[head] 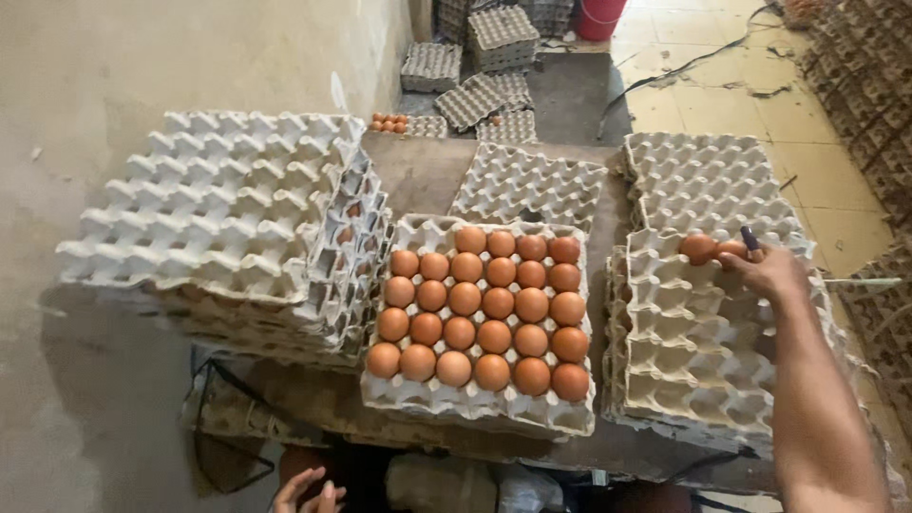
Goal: The person picks up brown eggs from a tray and paints them with a brush. They place the painted eggs into empty slots in a stack of egg cartons.
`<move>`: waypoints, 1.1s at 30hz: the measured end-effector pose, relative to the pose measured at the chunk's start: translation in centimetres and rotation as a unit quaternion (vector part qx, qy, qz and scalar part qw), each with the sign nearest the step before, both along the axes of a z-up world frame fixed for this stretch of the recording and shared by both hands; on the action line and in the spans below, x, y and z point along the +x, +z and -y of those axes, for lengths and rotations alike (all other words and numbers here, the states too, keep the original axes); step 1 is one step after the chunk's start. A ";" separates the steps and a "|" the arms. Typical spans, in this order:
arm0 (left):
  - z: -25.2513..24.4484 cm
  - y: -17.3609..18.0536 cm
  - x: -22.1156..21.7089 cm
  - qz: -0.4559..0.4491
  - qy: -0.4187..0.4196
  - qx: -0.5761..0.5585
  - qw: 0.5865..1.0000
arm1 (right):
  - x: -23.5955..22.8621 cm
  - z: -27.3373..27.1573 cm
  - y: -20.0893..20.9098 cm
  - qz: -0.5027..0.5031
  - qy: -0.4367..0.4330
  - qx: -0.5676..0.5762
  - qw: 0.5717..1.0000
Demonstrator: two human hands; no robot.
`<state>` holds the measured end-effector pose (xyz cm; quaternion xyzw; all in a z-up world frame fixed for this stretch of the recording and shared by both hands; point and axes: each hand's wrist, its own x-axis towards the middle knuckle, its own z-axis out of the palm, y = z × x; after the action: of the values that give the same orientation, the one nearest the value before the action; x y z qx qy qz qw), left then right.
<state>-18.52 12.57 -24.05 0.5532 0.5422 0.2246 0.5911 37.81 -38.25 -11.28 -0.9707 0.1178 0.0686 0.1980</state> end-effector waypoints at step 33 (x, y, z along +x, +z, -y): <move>16.1 24.2 17.6 0.250 -0.481 0.361 0.759 | -32.0 -15.2 19.2 0.017 0.398 0.171 0.901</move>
<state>-0.93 -3.55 0.15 0.8380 -0.0828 0.2203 0.4922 5.83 -23.09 7.94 -0.8888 -0.2957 0.1443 0.3189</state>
